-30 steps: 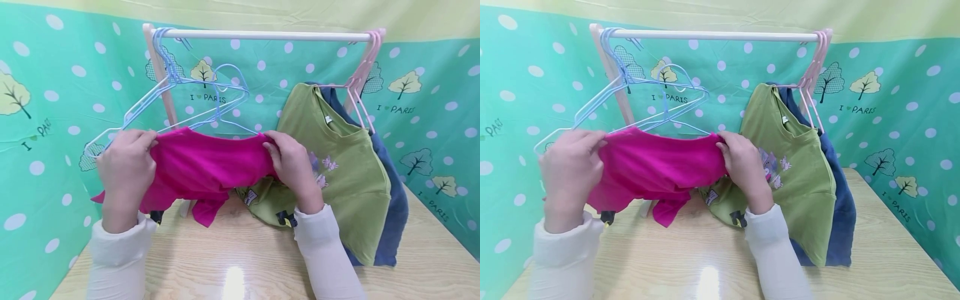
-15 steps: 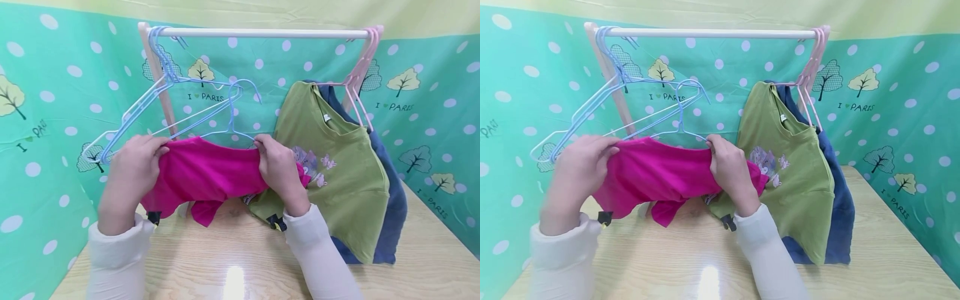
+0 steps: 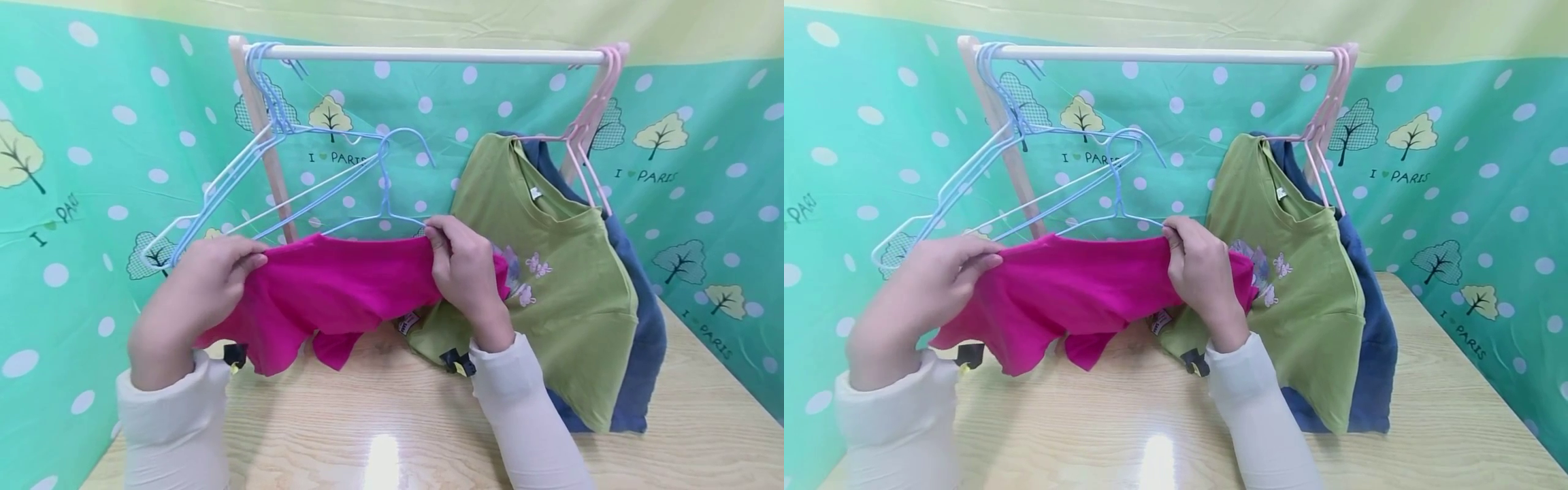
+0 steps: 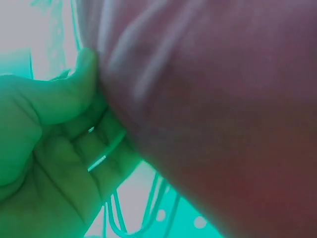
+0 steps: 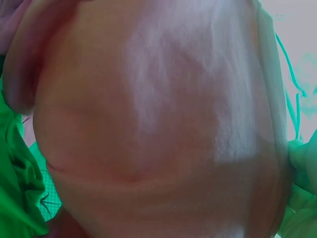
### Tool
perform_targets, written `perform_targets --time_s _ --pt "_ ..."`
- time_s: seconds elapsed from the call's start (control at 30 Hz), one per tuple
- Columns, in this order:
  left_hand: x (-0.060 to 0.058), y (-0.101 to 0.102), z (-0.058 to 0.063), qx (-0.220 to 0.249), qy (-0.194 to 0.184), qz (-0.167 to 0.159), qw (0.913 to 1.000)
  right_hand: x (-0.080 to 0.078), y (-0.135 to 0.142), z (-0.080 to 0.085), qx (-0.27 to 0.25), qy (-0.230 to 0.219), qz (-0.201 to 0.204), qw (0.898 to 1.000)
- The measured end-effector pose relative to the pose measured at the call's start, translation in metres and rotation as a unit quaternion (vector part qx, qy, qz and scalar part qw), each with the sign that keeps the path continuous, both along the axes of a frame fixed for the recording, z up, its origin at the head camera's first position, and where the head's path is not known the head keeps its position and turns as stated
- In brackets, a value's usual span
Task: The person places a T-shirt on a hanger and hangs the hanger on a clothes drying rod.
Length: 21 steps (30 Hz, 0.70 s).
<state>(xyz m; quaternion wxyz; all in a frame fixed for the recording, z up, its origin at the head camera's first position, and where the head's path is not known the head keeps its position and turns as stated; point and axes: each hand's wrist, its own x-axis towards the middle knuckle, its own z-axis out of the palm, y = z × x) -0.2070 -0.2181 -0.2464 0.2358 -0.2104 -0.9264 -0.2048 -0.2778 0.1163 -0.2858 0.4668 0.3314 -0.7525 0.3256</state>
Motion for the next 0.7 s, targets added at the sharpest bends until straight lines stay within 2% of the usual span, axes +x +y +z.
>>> perform_targets --time_s 0.13,0.23,0.33,0.43,0.53,0.7 --pt "0.000 0.015 0.000 0.010 0.066 0.006 0.9978 0.001 -0.001 0.000 -0.007 -0.003 -0.006 1.000" --pt "-0.002 0.034 -0.002 0.032 0.130 0.001 0.9911 0.002 -0.003 -0.001 -0.004 -0.011 -0.012 1.000" --pt "-0.007 0.052 -0.007 0.041 0.176 0.001 0.9836 0.002 -0.006 -0.003 0.004 -0.017 -0.012 1.000" --pt "-0.009 0.062 -0.012 0.037 0.190 0.023 0.9808 0.003 -0.008 -0.004 0.011 -0.019 -0.009 1.000" --pt "-0.010 0.064 -0.014 0.030 0.188 0.043 0.9807 0.003 -0.008 -0.004 0.020 -0.017 -0.002 1.000" --pt "-0.013 0.060 -0.016 0.032 0.178 0.038 0.9827 0.000 -0.005 -0.003 0.026 -0.020 0.006 0.999"
